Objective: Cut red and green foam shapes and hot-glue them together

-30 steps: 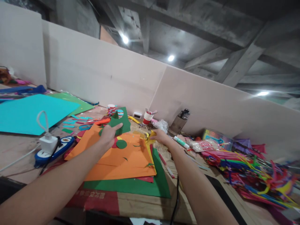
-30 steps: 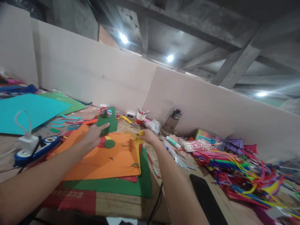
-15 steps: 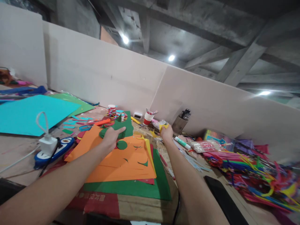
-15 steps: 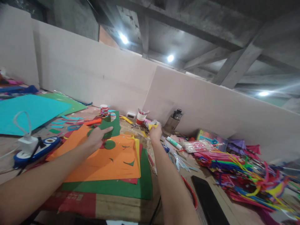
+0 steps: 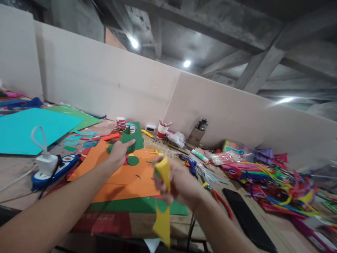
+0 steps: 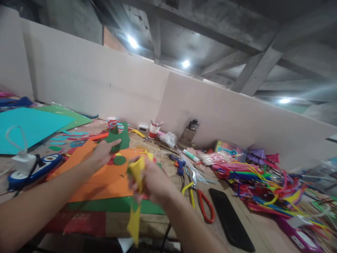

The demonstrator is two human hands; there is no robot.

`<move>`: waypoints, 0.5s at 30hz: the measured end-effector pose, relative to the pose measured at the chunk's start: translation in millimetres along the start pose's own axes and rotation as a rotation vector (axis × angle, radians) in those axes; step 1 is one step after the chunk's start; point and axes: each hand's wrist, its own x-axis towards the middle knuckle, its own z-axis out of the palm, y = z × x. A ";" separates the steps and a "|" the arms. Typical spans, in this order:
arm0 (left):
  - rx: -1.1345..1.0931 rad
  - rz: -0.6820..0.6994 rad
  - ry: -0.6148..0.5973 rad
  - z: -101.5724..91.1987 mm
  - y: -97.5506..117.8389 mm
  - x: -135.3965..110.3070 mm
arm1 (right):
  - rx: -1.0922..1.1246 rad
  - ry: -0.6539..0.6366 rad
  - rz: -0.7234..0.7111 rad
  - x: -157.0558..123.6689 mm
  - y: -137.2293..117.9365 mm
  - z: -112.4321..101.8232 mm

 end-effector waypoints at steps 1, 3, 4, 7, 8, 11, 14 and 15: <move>0.008 0.000 0.011 -0.7 -0.4 0.6 | -0.051 -0.164 0.079 -11.7 8.3 13.6; 0.026 0.005 0.018 -2.8 -1.1 2.2 | -0.286 -0.400 0.122 -28.5 18.8 34.2; 0.031 0.011 0.009 -4.0 -1.3 3.0 | -0.439 -0.570 0.104 -33.3 20.6 40.1; 0.030 0.042 -0.027 -6.9 -0.1 4.7 | -0.754 -0.507 -0.020 -31.5 17.8 37.3; 0.028 0.055 -0.027 -7.6 0.7 4.9 | -0.834 -0.318 -0.042 -25.7 16.8 29.7; 0.029 0.078 -0.013 -9.2 3.0 5.8 | -1.182 0.181 -0.139 1.6 20.4 -5.3; 0.027 0.075 -0.008 -10.1 2.5 7.8 | -1.486 0.173 0.016 28.8 29.6 -39.2; 0.023 0.069 -0.006 -10.1 1.6 8.6 | -1.501 0.162 0.055 35.3 31.8 -46.9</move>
